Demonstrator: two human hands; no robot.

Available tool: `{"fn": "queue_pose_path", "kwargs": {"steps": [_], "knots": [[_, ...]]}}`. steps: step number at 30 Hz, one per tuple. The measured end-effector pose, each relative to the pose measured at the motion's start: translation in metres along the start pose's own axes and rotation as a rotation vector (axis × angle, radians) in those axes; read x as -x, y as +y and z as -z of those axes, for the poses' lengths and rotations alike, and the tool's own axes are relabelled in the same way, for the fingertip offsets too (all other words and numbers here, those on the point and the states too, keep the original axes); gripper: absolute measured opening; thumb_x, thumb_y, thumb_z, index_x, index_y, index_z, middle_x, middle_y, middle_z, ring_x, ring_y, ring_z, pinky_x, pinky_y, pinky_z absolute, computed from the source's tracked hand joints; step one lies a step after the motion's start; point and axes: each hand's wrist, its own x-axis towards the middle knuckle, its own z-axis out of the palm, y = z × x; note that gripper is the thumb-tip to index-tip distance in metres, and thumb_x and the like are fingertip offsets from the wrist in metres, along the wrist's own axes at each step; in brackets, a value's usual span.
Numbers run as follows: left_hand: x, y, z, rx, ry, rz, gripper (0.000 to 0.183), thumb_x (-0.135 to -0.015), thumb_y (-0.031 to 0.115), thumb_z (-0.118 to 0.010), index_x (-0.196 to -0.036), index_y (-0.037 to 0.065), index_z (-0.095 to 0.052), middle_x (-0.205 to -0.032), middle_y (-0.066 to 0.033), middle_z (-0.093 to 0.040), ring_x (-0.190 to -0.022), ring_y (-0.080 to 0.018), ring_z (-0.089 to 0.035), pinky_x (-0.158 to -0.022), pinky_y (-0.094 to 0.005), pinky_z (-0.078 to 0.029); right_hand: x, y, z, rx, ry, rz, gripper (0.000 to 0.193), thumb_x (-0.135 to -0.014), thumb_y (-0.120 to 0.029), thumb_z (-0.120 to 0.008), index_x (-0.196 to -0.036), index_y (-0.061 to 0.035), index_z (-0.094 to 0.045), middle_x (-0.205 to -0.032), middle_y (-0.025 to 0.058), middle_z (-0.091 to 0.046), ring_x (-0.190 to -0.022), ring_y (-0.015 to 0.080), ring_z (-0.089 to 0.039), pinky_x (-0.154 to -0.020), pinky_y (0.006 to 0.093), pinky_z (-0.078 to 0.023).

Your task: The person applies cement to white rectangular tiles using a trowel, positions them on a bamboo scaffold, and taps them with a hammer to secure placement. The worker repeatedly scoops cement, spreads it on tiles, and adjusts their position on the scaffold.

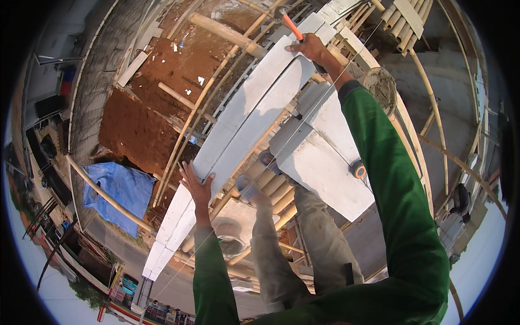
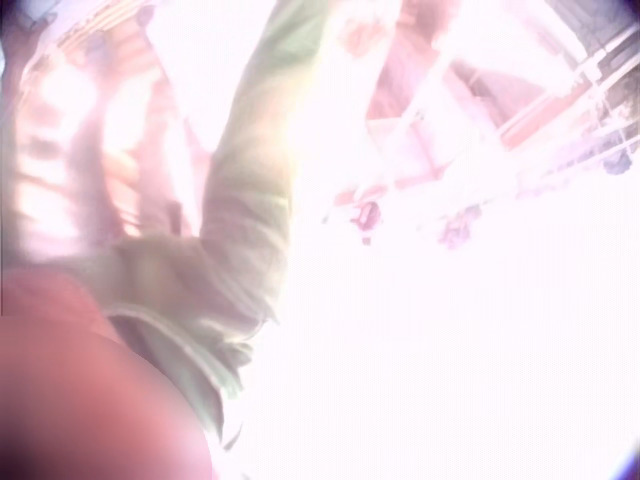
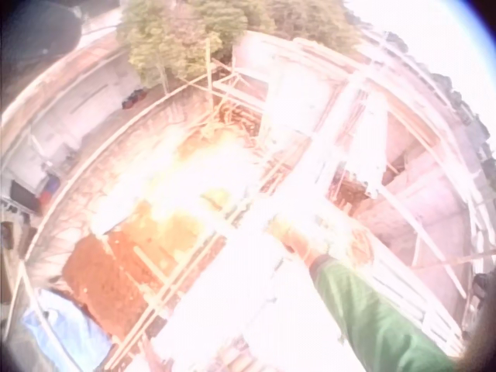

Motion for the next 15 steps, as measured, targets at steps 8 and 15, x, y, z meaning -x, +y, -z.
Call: {"fn": "queue_pose_path", "kwargs": {"steps": [8,15], "knots": [[0.001,-0.003,-0.002,0.012,0.029,-0.075,0.104,-0.086,0.061,-0.076,-0.165,0.013,-0.027,-0.174,-0.0165,-0.014,-0.160,-0.0466,-0.004,-0.123,-0.0720,0.001,0.012,-0.020,-0.001,0.178,0.160,0.029,0.057,-0.072,-0.045,-0.093,-0.093,0.0035,-0.072,-0.085,0.0190,-0.074,-0.077,0.0304,-0.072,-0.074,0.0420,-0.057],[0.001,-0.006,-0.003,-0.001,0.002,-0.046,0.104,-0.086,0.059,-0.077,-0.165,0.013,-0.028,-0.174,-0.0161,-0.018,-0.160,-0.0469,-0.005,-0.122,-0.0732,0.000,0.011,-0.020,0.009,0.190,0.026,-0.028,0.067,-0.070,-0.050,-0.093,-0.101,0.0052,-0.072,-0.090,0.0207,-0.075,-0.086,0.0330,-0.075,-0.079,0.0427,-0.058]]}}
